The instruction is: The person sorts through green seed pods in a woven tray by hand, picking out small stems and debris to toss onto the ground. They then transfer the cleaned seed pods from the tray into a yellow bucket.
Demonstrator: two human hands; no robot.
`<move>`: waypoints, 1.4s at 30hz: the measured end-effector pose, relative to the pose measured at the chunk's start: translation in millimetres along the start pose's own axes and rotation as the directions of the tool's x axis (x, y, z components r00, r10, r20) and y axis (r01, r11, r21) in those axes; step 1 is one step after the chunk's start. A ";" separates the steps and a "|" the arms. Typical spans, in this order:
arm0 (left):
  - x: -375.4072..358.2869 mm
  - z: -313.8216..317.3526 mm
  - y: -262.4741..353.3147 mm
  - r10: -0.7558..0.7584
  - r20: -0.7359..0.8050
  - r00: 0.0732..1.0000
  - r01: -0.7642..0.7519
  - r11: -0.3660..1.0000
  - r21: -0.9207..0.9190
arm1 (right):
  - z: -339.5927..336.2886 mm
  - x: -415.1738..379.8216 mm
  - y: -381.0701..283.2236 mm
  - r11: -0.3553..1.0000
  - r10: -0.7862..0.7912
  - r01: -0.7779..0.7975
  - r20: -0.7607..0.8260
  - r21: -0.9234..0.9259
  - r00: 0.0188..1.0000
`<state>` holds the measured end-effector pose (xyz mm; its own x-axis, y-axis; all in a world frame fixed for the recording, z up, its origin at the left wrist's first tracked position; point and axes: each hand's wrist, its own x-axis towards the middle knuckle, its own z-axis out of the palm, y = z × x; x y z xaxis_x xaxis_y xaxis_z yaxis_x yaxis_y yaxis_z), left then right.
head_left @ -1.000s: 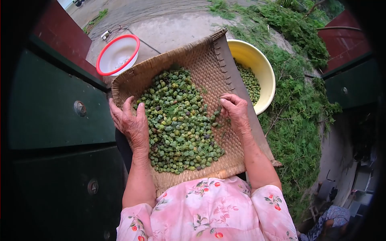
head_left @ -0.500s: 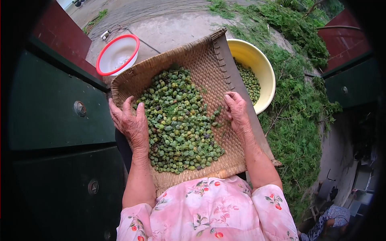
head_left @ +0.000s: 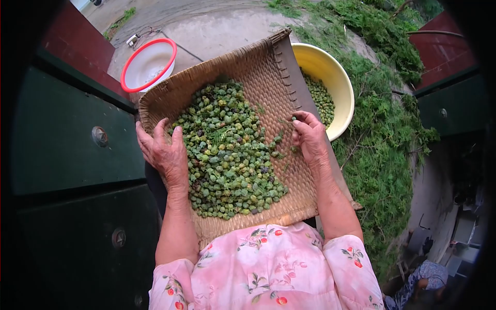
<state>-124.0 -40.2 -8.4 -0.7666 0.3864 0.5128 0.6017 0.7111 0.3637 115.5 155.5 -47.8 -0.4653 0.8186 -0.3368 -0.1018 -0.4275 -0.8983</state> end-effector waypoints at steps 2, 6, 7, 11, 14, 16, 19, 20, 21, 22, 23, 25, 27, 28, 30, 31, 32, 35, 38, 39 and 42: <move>-0.2 -0.5 0.4 0.002 0.004 1.000 -0.002 1.000 0.007 | 2.7 -3.5 -2.8 0.983 -0.002 -0.020 0.121 0.180 0.993; 0.3 -0.5 0.3 -0.001 0.010 1.000 0.001 1.000 0.000 | 8.7 -11.1 -6.7 0.948 0.017 0.033 0.154 -0.317 0.988; 0.3 -0.3 0.0 -0.002 0.009 1.000 0.002 1.000 -0.004 | 7.4 -10.0 -2.3 0.819 -0.132 0.229 0.216 -0.526 0.968; 0.8 -0.4 -0.2 -0.005 0.009 1.000 0.005 1.000 -0.011 | 7.6 -7.8 6.0 0.777 -0.189 0.277 0.210 -0.565 0.959; 0.5 -1.1 -0.4 -0.012 0.010 1.000 0.012 1.000 -0.029 | 11.8 -8.6 -9.8 1.000 -0.025 0.025 0.031 0.001 0.999; 0.6 0.8 -1.2 -0.018 0.009 1.000 0.019 0.999 -0.043 | 6.2 -6.3 -12.2 0.998 -0.012 0.011 0.015 0.064 1.000; 0.5 -0.4 -0.7 -0.015 0.006 1.000 0.015 0.999 -0.039 | -10.7 -4.2 -6.2 0.973 -0.112 0.121 0.061 -0.194 0.992; 0.0 -0.8 -0.6 -0.016 0.005 1.000 0.016 0.999 -0.033 | -8.7 -5.8 -5.4 0.890 -0.205 0.238 0.125 -0.389 0.971; 0.2 -0.9 0.1 -0.016 0.004 1.000 0.016 0.999 -0.028 | -6.0 -7.6 -5.4 0.755 -0.280 0.347 0.205 -0.556 0.938; 0.4 -0.8 0.6 -0.016 0.002 1.000 0.016 1.000 -0.023 | -1.7 -10.9 -5.6 0.648 -0.314 0.428 0.290 -0.631 0.904; 0.4 -0.5 0.4 -0.015 0.004 1.000 0.015 1.000 -0.023 | 1.2 -10.9 -0.6 0.544 -0.322 0.472 0.347 -0.694 0.881; 0.6 0.2 -0.8 -0.011 0.006 1.000 0.012 1.000 -0.022 | 4.4 -8.9 13.1 0.314 -0.316 0.547 0.458 -0.776 0.831; 0.5 -0.5 -0.5 -0.009 0.007 1.000 0.009 1.000 -0.020 | 6.4 -9.0 18.8 0.288 -0.321 0.541 0.453 -0.790 0.832; 0.5 -0.6 -0.4 -0.008 0.007 1.000 0.008 1.000 -0.019 | 4.7 -7.6 20.8 0.305 -0.333 0.542 0.446 -0.783 0.831; 0.8 -0.2 -0.9 0.000 0.002 1.000 0.000 1.000 -0.019 | 6.4 -8.2 11.4 0.591 -0.251 0.391 0.300 -0.705 0.920; 0.6 -0.1 -1.4 0.003 0.000 1.000 -0.003 1.000 -0.018 | 4.9 -9.4 1.9 0.801 -0.110 0.196 0.183 -0.566 0.977; 0.5 0.1 -1.7 -0.001 0.000 1.000 0.001 1.000 -0.021 | 5.6 -11.6 -7.2 0.928 0.062 -0.021 0.100 -0.372 0.993; 0.3 0.4 -1.1 -0.009 0.004 1.000 0.009 1.000 -0.028 | 4.1 -15.1 -16.5 0.983 0.046 -0.079 0.199 0.165 0.979; 0.6 -0.8 0.4 -0.012 0.009 1.000 0.012 1.000 -0.022 | 0.0 -13.1 -5.4 0.890 -0.099 0.204 0.264 -0.407 0.959; 0.7 -1.0 0.5 -0.010 0.009 1.000 0.011 1.000 -0.018 | 3.5 -14.7 -3.6 0.707 -0.167 0.344 0.328 -0.617 0.930; 0.8 -0.8 -0.4 -0.005 0.006 1.000 0.005 1.000 -0.015 | 13.4 -19.1 6.7 0.438 -0.154 0.414 0.387 -0.798 0.909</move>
<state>-124.6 -40.6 -7.5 -0.7710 0.3867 0.5060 0.6012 0.7040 0.3781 111.9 131.9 -43.6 -0.7479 0.6612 -0.0589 0.4644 0.4577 -0.7582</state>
